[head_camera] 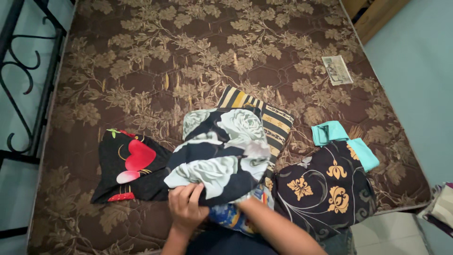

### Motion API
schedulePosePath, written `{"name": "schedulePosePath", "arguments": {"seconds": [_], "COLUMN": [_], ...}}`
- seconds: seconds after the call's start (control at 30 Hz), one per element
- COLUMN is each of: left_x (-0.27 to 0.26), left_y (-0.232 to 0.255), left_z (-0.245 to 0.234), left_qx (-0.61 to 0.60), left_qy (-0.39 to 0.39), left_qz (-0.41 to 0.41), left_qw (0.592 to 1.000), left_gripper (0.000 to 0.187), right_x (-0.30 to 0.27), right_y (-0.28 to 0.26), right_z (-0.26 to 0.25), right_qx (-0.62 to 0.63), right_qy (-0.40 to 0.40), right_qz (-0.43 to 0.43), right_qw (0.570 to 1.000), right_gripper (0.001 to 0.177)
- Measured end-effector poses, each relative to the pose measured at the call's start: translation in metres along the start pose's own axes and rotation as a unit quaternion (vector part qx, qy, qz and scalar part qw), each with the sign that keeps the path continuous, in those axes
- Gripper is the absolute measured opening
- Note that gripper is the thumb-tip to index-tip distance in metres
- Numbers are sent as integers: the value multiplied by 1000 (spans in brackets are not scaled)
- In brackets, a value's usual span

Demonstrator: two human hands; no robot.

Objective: The person folds several pieces of fabric and pillowcases on a bed, placing them together as they are completed.

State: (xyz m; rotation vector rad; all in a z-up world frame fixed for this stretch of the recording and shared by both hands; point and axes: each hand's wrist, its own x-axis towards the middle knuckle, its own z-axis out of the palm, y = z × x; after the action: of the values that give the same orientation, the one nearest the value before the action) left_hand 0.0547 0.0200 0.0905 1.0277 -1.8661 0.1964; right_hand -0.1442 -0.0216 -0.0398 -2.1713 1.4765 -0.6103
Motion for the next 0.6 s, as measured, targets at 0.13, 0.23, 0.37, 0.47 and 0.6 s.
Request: {"name": "schedulePosePath", "arguments": {"seconds": [0.13,0.23,0.37,0.47,0.6], "left_x": [-22,-38,-47,-44,-44], "left_y": [-10,-1,20,24,41], "left_z": [-5,-8,-4,4,8], "left_qx": [63,109,137,161,168], "left_qy": [-40,-38,-65,-63,-74], "left_qz": [-43,-77,-93,-108,-88], "left_qw": [996,990,984,979,979], "left_gripper": [51,47,48,45,46], "right_x": [-59,-96,-126,-168,-204], "right_y": [-56,-77,-66,-19,32], "right_z": [-38,-88,-109,-90,-37], "right_qx": [10,-27,-71,13,437], "right_qy": [-15,-76,-153,-71,18], "right_qz": [-38,-2,189,352,557], "right_qw": [999,997,967,933,706], "right_gripper": [74,98,130,127,97]}}
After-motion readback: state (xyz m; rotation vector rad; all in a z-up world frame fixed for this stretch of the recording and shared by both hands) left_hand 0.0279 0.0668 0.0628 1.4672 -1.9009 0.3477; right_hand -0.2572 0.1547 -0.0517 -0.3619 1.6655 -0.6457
